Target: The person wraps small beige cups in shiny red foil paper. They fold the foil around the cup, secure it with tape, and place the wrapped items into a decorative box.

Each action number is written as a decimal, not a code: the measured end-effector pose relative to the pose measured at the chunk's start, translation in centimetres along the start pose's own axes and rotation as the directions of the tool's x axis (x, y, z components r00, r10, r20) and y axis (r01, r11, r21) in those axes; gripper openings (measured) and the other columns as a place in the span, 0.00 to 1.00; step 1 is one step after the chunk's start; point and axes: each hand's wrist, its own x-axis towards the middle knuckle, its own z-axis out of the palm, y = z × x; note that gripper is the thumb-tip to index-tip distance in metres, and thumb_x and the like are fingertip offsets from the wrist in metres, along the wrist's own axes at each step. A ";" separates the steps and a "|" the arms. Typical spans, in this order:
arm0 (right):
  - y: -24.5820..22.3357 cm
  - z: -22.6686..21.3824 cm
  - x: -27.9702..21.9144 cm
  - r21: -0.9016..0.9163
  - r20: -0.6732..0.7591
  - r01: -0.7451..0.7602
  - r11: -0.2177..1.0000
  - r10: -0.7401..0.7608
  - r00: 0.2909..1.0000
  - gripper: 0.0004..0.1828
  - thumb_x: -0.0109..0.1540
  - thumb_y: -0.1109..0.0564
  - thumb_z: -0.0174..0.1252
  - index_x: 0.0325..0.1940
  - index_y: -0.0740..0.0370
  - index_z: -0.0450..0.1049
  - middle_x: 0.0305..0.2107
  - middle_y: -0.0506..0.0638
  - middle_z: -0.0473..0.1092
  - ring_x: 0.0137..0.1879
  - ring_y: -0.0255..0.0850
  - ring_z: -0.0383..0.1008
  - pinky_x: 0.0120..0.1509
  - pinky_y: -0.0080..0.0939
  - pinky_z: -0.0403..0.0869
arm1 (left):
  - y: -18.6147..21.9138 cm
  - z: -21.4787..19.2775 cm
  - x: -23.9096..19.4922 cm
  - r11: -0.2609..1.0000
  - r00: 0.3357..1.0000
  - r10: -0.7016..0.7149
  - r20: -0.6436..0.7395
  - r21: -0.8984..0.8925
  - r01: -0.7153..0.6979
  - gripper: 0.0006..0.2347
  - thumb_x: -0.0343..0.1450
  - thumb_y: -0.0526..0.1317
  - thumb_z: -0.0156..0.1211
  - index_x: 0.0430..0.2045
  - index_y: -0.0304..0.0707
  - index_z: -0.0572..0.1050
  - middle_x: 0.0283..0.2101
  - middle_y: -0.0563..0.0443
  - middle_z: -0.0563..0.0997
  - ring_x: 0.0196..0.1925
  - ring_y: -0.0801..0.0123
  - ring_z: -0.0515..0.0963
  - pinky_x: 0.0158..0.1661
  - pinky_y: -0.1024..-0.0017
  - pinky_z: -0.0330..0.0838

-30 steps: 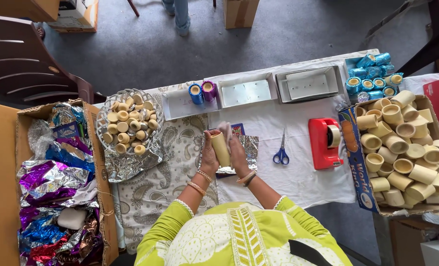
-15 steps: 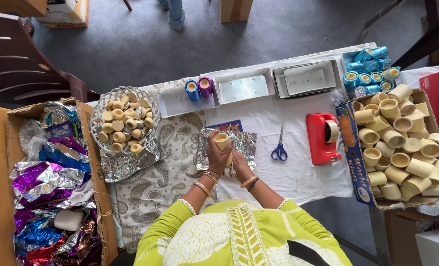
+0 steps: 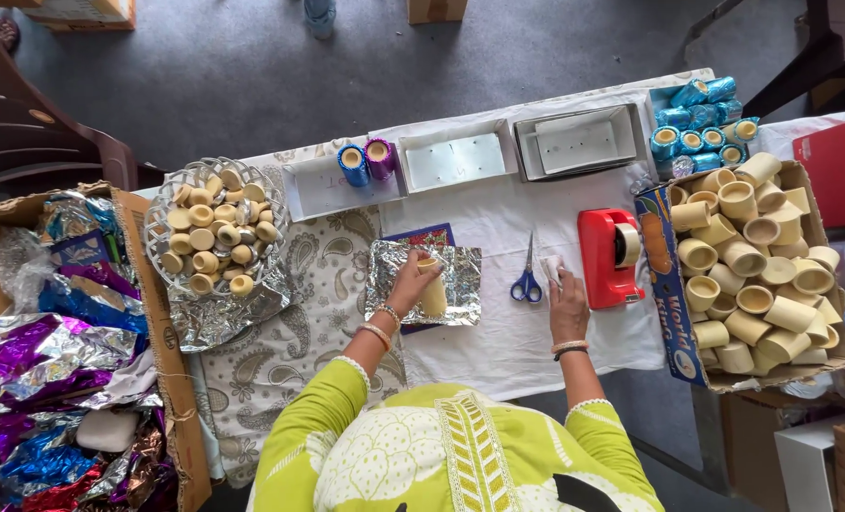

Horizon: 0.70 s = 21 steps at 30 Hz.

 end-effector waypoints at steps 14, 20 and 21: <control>-7.1 10.4 -5.2 0.396 0.385 -0.366 0.842 0.210 0.899 0.31 0.58 0.57 0.66 0.64 0.60 0.64 0.30 0.51 0.69 0.36 0.41 0.70 0.42 0.40 0.72 | 0.4 -0.2 2.0 0.896 0.981 0.195 0.010 0.405 -0.182 0.15 0.63 0.40 0.74 0.39 0.34 0.79 0.45 0.42 0.74 0.46 0.53 0.78 0.49 0.61 0.75; -4.3 13.8 -1.7 0.573 0.446 -0.354 0.739 0.081 0.892 0.08 0.63 0.63 0.62 0.47 0.64 0.77 0.29 0.44 0.71 0.34 0.30 0.66 0.39 0.32 0.69 | 0.2 -1.8 1.6 0.932 0.988 0.147 0.048 0.327 -0.154 0.13 0.66 0.37 0.70 0.40 0.32 0.76 0.44 0.42 0.73 0.46 0.53 0.78 0.48 0.62 0.74; -5.3 12.7 -0.5 0.571 0.449 -0.354 0.740 0.079 0.890 0.08 0.63 0.63 0.62 0.47 0.64 0.77 0.29 0.44 0.71 0.34 0.30 0.66 0.39 0.32 0.69 | 0.4 -2.0 1.5 0.933 0.989 0.144 0.045 0.326 -0.151 0.13 0.66 0.37 0.70 0.40 0.32 0.76 0.44 0.42 0.73 0.46 0.53 0.78 0.48 0.62 0.74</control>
